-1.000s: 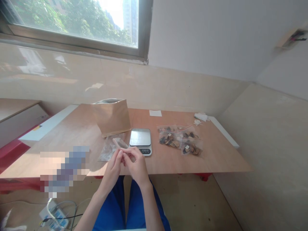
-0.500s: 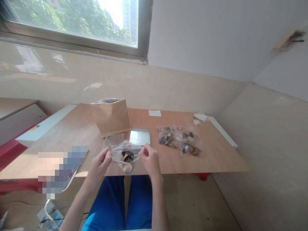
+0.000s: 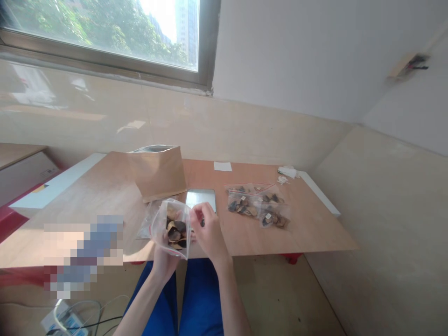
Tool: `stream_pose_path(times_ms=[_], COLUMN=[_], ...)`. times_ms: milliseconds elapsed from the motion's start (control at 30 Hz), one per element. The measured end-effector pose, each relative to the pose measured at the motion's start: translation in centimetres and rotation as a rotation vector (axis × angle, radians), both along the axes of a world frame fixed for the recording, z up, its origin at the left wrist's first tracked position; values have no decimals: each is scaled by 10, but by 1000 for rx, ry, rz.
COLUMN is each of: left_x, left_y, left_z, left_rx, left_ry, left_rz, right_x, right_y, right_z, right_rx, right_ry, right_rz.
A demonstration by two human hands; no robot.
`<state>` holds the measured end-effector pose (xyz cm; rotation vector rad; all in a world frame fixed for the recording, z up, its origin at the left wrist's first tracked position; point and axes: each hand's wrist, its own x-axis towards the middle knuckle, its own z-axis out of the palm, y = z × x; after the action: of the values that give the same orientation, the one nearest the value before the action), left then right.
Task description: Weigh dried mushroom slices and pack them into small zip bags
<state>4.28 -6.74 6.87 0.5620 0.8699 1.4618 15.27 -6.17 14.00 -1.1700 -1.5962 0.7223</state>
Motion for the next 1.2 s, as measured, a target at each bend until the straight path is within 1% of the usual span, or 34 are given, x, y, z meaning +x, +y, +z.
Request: stream_pose_path(times_ms=[33,67,133,233,300,400,533,633,733,800,867,967,1067,1133,1200], left_x=[1,0,-1,-3,-3,-4,-10,-18,-25,-29,-31,-32,-32,-32,-32], left_y=[0,1,3,6,7,10,16,20,23,24,25,25,25,26,28], left_z=[-1,-2,-6,-9,-9,-11,-22,-29,-28,-22,-17,-16,-20,-23,-23], left_rx=[-17,-34,-59,-72,-62,-49,-43,-63,-99,-123,-131,-104,-107,-183,-301], left_ry=[-28,-60,-94,-91,-92,-67,44,109,179,224,269,330,354,333,289], left_rz=[-15,-31,-27,51,87,90,141,159,158,161,171,193,220,244,255], right_x=[-1,-2,-7,-19,-27,-37,-42,-42,-44,-47,-52,-59,-64,-65,-65], right_y=[-3,-7,-14,-17,-12,3,24,34,35,32,28,24,24,26,29], right_z=[4,8,17,23,18,4,-16,-25,-31,-33,-34,-35,-40,-44,-48], right_rx=[39,65,47,-50,-94,-95,-76,-66,-73,-92,-88,-33,-16,-32,-50], right_ry=[-11,-15,-42,-175,-257,-294,-308,-329,-282,-218,-165,-151,-174,-176,-151], right_rz=[-34,-40,34,164,181,203,233,233,275,323,340,309,274,236,188])
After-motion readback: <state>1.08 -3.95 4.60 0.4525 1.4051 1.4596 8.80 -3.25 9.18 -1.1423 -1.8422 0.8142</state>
